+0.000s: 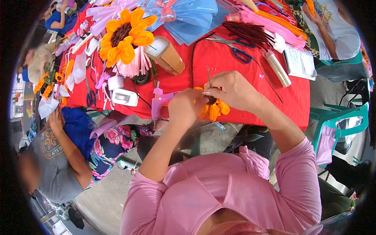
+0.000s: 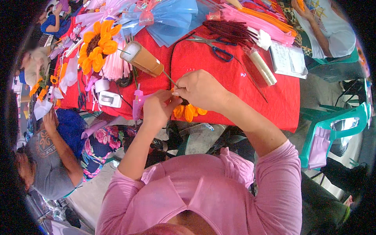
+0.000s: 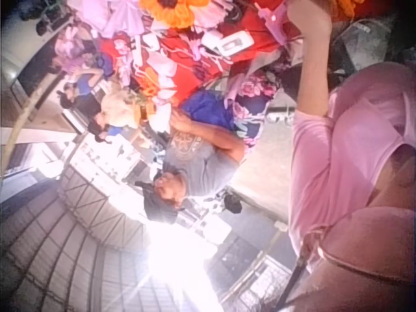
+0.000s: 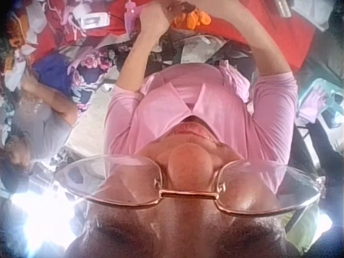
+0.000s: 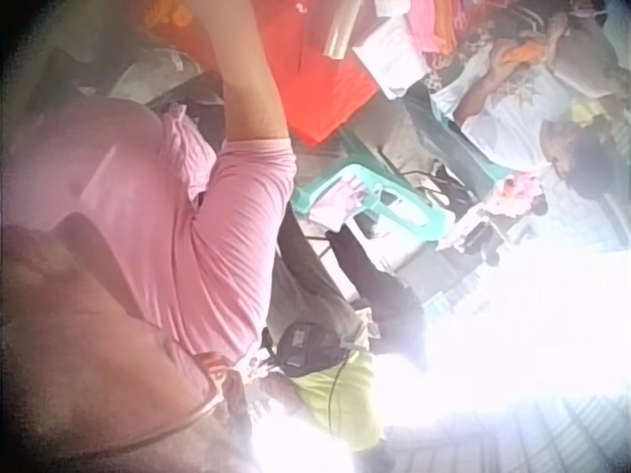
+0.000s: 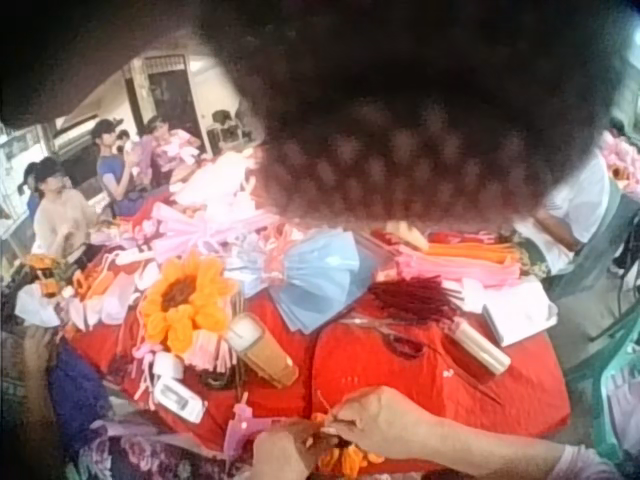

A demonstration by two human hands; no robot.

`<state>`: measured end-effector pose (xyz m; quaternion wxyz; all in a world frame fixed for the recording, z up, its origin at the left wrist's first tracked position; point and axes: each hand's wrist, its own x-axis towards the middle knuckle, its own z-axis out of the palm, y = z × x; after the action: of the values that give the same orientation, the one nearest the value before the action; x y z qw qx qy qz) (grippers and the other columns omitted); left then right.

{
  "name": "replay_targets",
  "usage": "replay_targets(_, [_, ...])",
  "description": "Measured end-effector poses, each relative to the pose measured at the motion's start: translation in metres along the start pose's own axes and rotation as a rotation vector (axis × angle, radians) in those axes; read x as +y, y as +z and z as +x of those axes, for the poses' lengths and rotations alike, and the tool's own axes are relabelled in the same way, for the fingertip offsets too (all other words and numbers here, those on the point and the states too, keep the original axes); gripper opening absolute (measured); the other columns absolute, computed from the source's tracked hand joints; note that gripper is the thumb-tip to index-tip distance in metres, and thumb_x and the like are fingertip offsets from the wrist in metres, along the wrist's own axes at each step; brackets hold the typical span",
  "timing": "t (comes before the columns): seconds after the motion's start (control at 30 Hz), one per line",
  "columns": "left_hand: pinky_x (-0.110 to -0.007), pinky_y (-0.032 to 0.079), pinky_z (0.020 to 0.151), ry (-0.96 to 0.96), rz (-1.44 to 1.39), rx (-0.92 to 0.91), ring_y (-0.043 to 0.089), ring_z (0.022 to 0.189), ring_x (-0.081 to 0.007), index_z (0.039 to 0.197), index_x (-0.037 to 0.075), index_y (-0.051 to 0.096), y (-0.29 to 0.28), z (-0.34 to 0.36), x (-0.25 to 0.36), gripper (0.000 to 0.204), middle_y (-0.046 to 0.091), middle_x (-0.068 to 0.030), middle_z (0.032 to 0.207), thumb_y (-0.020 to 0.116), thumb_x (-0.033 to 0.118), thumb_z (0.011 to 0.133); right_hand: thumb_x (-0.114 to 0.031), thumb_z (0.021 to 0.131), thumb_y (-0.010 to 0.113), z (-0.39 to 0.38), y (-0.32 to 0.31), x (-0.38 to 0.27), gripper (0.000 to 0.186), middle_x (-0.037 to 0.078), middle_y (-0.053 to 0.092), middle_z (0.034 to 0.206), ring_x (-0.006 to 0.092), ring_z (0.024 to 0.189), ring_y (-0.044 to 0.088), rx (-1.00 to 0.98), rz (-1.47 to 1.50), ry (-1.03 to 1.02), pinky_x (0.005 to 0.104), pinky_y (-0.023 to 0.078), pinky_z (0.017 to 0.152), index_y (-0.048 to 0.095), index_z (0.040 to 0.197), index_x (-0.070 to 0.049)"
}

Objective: The person is making a craft flower by hand. The person uses a glue gun to apply adhesive to orange felt petals and carefully attaches them around a dark brown circular center piece while sitting at a table with other crafters.

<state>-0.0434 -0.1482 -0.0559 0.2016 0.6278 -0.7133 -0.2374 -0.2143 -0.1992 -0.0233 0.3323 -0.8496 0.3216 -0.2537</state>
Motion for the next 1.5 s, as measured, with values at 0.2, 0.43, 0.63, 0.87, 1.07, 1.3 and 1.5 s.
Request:
replay_targets(0.2, [-0.039,0.047,0.059,0.123,0.139,-0.002,0.059,0.073,-0.0273,0.072,0.007,0.061,0.008,0.0,0.006,0.021,0.06,-0.0065,0.073,0.065,0.028,0.071,-0.024,0.079,0.055,-0.005,0.001,0.0,0.024,0.012,0.055,0.066,0.0286,0.067,0.057,-0.035,-0.121,-0.037,0.0396,0.047,0.062,0.059,0.068,-0.003])
replay_targets(0.43, [-0.04,0.048,0.061,0.104,0.031,-0.018,0.059,0.075,-0.0255,0.074,0.009,0.063,0.004,0.004,0.004,0.022,0.061,-0.0054,0.077,0.065,0.031,0.071,-0.025,0.08,0.054,-0.01,-0.002,-0.003,0.025,0.012,0.056,0.066,0.0281,0.067,0.058,-0.036,-0.114,-0.034,0.0397,0.047,0.063,0.059,0.068,-0.004])
replay_targets(0.63, [-0.038,0.048,0.064,0.147,0.13,-0.082,0.06,0.074,-0.0289,0.079,0.009,0.064,0.006,0.004,0.007,0.023,0.061,-0.0109,0.079,0.067,0.031,0.072,-0.025,0.08,0.053,-0.009,-0.001,-0.001,0.025,0.012,0.057,0.068,0.0287,0.068,0.059,-0.071,-0.111,-0.025,0.0396,0.048,0.064,0.06,0.068,-0.004])
replay_targets(0.87, [-0.035,0.048,0.067,0.038,0.084,-0.18,0.06,0.076,-0.0272,0.089,0.011,0.065,0.0,0.004,0.007,0.022,0.063,-0.0091,0.086,0.067,0.025,0.074,-0.025,0.08,0.053,-0.01,0.0,-0.004,0.025,0.013,0.058,0.069,0.0292,0.07,0.06,-0.119,-0.124,-0.001,0.0392,0.048,0.065,0.061,0.071,-0.004])
replay_targets(1.07, [-0.034,0.047,0.066,0.141,-0.062,-0.029,0.06,0.077,-0.0251,0.094,0.011,0.066,-0.025,0.004,-0.004,0.022,0.062,-0.008,0.083,0.064,0.018,0.073,-0.022,0.077,0.056,-0.011,-0.001,-0.006,0.019,0.013,0.058,0.072,0.0296,0.07,0.059,-0.09,-0.11,0.041,0.0397,0.048,0.066,0.063,0.074,-0.005])
replay_targets(1.3, [-0.037,0.047,0.067,0.266,0.107,0.017,0.059,0.079,-0.026,0.086,0.01,0.067,0.005,-0.005,0.002,0.021,0.062,-0.0077,0.084,0.067,0.023,0.069,-0.02,0.069,0.06,-0.021,0.003,0.003,0.017,0.012,0.059,0.076,0.03,0.076,0.059,-0.052,-0.076,0.046,0.0386,0.048,0.07,0.064,0.077,-0.004])
replay_targets(1.5, [-0.037,0.046,0.065,0.318,0.092,0.036,0.059,0.078,-0.026,0.085,0.008,0.066,0.017,-0.001,0.001,0.02,0.062,-0.0072,0.082,0.066,0.023,0.071,-0.018,0.066,0.062,-0.039,0.018,0.017,0.016,0.011,0.058,0.082,0.027,0.082,0.057,0.104,-0.278,0.018,0.0379,0.044,0.079,0.063,0.076,-0.005])
